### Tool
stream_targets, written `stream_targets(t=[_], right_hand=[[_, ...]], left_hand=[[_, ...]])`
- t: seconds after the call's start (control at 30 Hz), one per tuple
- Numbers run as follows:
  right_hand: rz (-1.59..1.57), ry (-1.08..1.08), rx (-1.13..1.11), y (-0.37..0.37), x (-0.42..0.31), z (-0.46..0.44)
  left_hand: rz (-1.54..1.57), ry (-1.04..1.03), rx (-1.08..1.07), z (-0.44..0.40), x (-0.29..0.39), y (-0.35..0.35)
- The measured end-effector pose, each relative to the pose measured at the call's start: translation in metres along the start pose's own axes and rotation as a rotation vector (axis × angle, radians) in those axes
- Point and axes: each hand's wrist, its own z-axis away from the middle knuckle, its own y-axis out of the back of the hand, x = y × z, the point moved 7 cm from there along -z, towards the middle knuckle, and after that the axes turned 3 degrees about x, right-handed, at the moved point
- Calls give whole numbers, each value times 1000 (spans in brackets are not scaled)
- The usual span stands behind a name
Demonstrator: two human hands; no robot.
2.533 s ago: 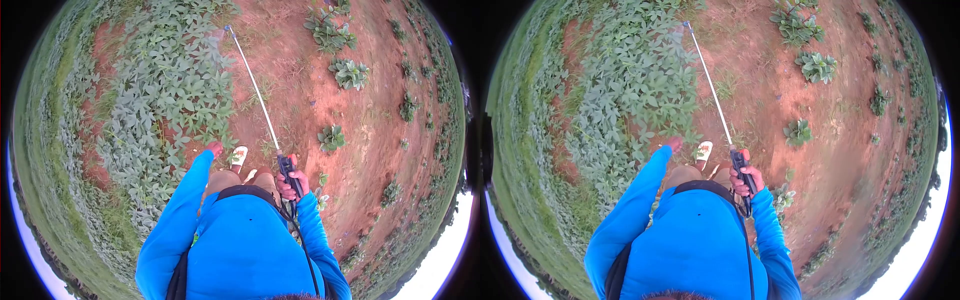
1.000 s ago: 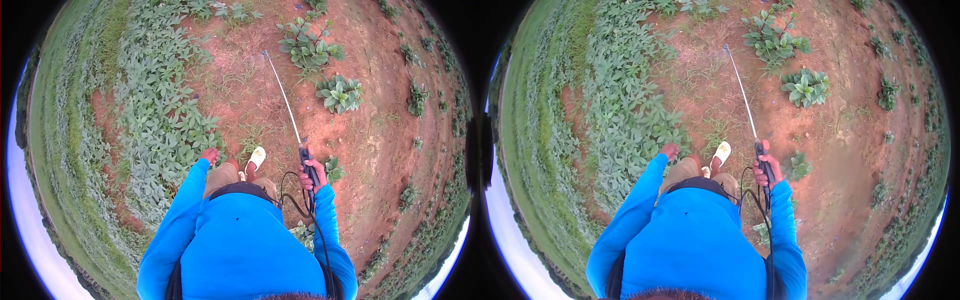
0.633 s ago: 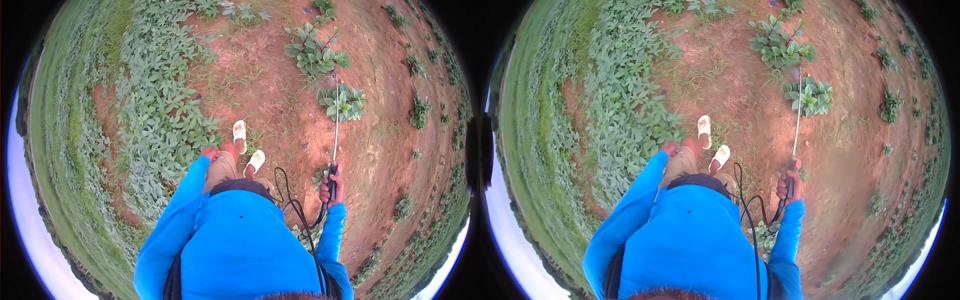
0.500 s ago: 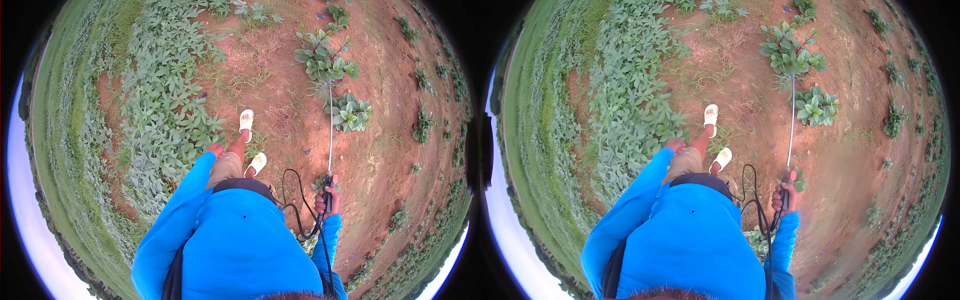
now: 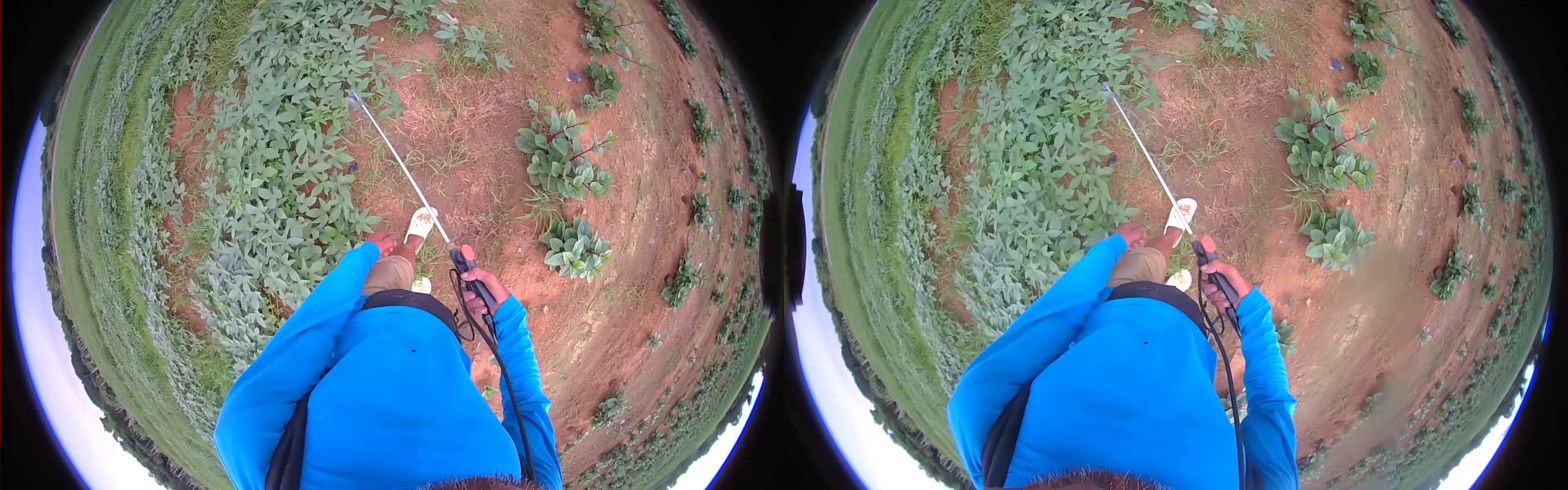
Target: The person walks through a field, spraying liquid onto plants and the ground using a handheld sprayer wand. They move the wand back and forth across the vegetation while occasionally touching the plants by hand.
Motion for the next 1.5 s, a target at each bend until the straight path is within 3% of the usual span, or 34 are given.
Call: stream_targets(t=[0.17, 0.37, 0.4, 0.43, 0.47, 0.57, 0.67, 0.8, 0.87, 0.97, 1.03, 1.1, 1.13, 1.2, 1.23, 1.3, 1.43, 1.5], right_hand=[[84, -23, -202, -54, -69, -12], [94, 59, -153, -81, -126, -15], [89, 79, -98, -83, -135, -17], [79, 65, -181, -78, -139, -21], [44, 71, -129, -73, -144, -17], [-25, 70, -32, -51, -149, -2], [-30, 146, -1, -19, -147, 17], [-287, 130, 29, 22, -134, 47], [-259, 135, 119, 47, -137, 55], [-222, 241, 244, 66, -156, 60], [-242, 250, 343, 71, -180, 57], [-302, 254, 268, 74, -205, 42], [-269, 286, 271, 72, -222, 38], [-264, 290, 176, 60, -254, 27], [-251, 257, 118, 59, -268, 20], [-165, 234, 39, 47, -299, 12], [-34, 137, -84, 20, -346, 7], [15, 103, -163, 6, -364, 5]], left_hand=[[-87, -1, 153, 15, 85, 37], [-112, -47, 142, -13, 125, 74], [-54, -81, 157, -10, 134, 75], [10, -112, 196, -8, 143, 75], [-79, -126, 251, -8, 147, 77], [-281, -77, 254, -30, 133, 81], [-286, -46, 297, -51, 108, 76], [-450, -26, 259, -45, 112, 66], [-571, -188, 383, -65, 98, 66], [-360, -50, 281, -45, 117, 63], [-358, -161, 322, -65, 109, 66], [-223, -58, 229, -116, 67, 71], [-245, -66, 212, -110, 86, 73], [-664, -250, 226, -83, 156, 68], [-685, -257, 218, -90, 172, 64], [-566, -12, 169, -110, 189, 68], [-529, -165, 198, -134, 274, 55], [-352, -16, 172, -155, 299, 48]])
